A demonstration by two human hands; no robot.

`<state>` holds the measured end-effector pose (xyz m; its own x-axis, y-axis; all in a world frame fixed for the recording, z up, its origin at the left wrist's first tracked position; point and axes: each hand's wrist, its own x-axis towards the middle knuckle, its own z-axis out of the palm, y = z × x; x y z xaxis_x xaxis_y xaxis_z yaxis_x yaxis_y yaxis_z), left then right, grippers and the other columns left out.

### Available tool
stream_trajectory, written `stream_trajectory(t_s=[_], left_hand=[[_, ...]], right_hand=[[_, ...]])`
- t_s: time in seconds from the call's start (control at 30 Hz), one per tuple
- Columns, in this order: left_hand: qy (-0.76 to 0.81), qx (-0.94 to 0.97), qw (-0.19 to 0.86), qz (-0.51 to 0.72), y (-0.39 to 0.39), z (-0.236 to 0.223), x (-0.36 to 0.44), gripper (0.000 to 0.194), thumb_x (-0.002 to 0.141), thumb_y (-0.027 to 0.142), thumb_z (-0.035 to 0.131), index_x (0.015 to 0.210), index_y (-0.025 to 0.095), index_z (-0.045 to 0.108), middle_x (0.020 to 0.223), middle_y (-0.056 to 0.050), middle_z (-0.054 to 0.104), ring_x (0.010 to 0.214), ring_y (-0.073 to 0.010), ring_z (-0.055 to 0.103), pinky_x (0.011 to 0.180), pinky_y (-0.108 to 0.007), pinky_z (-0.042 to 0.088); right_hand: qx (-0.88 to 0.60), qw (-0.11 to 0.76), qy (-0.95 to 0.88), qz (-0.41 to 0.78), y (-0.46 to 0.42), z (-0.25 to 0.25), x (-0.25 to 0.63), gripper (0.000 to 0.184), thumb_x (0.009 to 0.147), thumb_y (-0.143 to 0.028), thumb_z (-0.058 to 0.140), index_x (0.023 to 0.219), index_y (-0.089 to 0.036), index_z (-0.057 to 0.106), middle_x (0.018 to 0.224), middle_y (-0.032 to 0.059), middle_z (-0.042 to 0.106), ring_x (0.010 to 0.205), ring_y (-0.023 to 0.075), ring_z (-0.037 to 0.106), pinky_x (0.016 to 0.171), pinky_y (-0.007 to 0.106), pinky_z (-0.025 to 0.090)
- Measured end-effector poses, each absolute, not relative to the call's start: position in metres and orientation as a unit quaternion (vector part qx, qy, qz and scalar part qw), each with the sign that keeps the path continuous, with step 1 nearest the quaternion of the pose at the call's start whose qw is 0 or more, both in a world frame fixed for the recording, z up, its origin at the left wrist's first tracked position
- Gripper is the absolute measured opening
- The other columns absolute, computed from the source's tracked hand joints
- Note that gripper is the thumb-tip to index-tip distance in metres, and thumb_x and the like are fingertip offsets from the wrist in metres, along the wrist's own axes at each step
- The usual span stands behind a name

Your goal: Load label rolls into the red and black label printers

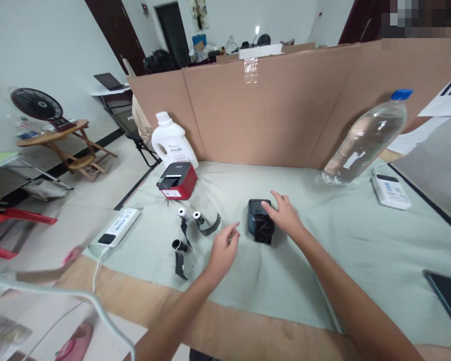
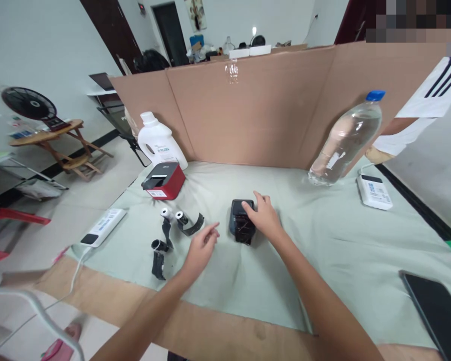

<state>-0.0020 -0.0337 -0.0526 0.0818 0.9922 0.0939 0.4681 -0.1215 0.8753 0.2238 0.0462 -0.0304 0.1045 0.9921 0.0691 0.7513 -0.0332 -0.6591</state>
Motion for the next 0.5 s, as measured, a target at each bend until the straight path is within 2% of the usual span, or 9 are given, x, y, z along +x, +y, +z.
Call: stream_trajectory(t_s=[0.07, 0.17, 0.27, 0.37, 0.5], left_hand=[[0.569, 0.644, 0.365, 0.358, 0.000, -0.054, 0.005, 0.048, 0.096, 0.017, 0.038, 0.138, 0.015, 0.062, 0.101, -0.008, 0.069, 0.082, -0.0158, 0.065, 0.085, -0.032, 0.055], [0.562, 0.679, 0.352, 0.316, 0.028, -0.060, 0.018, 0.055, 0.091, 0.009, 0.036, 0.140, 0.016, 0.062, 0.105, -0.007, 0.067, 0.094, -0.0157, 0.065, 0.093, -0.029, 0.051], [0.574, 0.706, 0.306, 0.281, 0.028, -0.064, 0.027, 0.059, 0.090, 0.008, 0.038, 0.144, 0.022, 0.059, 0.109, -0.007, 0.066, 0.104, -0.0172, 0.063, 0.095, -0.026, 0.048], [0.597, 0.717, 0.258, 0.250, 0.017, -0.065, 0.031, 0.061, 0.093, 0.010, 0.037, 0.150, 0.025, 0.052, 0.111, -0.007, 0.066, 0.101, -0.0177, 0.063, 0.091, -0.025, 0.048], [0.617, 0.729, 0.212, 0.207, 0.013, -0.063, 0.032, 0.059, 0.096, 0.011, 0.036, 0.151, 0.026, 0.052, 0.114, -0.007, 0.066, 0.098, -0.0173, 0.063, 0.086, -0.025, 0.048]], right_hand=[[-0.653, 0.360, -0.638, 0.193, 0.039, -0.048, 0.237, 0.066, 0.095, -0.058, 0.044, 0.148, -0.020, 0.051, 0.144, 0.0167, 0.054, 0.132, 0.0335, 0.055, 0.111, 0.050, 0.044], [-0.627, 0.410, -0.633, 0.195, 0.026, -0.068, 0.241, 0.063, 0.099, -0.053, 0.039, 0.149, -0.017, 0.050, 0.147, 0.0148, 0.056, 0.134, 0.0313, 0.055, 0.113, 0.052, 0.044], [-0.637, 0.374, -0.639, 0.213, 0.017, -0.074, 0.236, 0.063, 0.102, -0.050, 0.033, 0.150, -0.015, 0.051, 0.147, 0.0149, 0.059, 0.132, 0.0313, 0.059, 0.112, 0.051, 0.046], [-0.645, 0.325, -0.664, 0.194, 0.015, -0.074, 0.230, 0.061, 0.103, -0.043, 0.025, 0.146, -0.013, 0.056, 0.144, 0.0152, 0.062, 0.130, 0.0328, 0.061, 0.109, 0.051, 0.046], [-0.645, 0.298, -0.684, 0.162, 0.015, -0.075, 0.229, 0.059, 0.103, -0.033, 0.022, 0.142, -0.011, 0.060, 0.139, 0.0151, 0.065, 0.120, 0.0326, 0.066, 0.102, 0.049, 0.050]])
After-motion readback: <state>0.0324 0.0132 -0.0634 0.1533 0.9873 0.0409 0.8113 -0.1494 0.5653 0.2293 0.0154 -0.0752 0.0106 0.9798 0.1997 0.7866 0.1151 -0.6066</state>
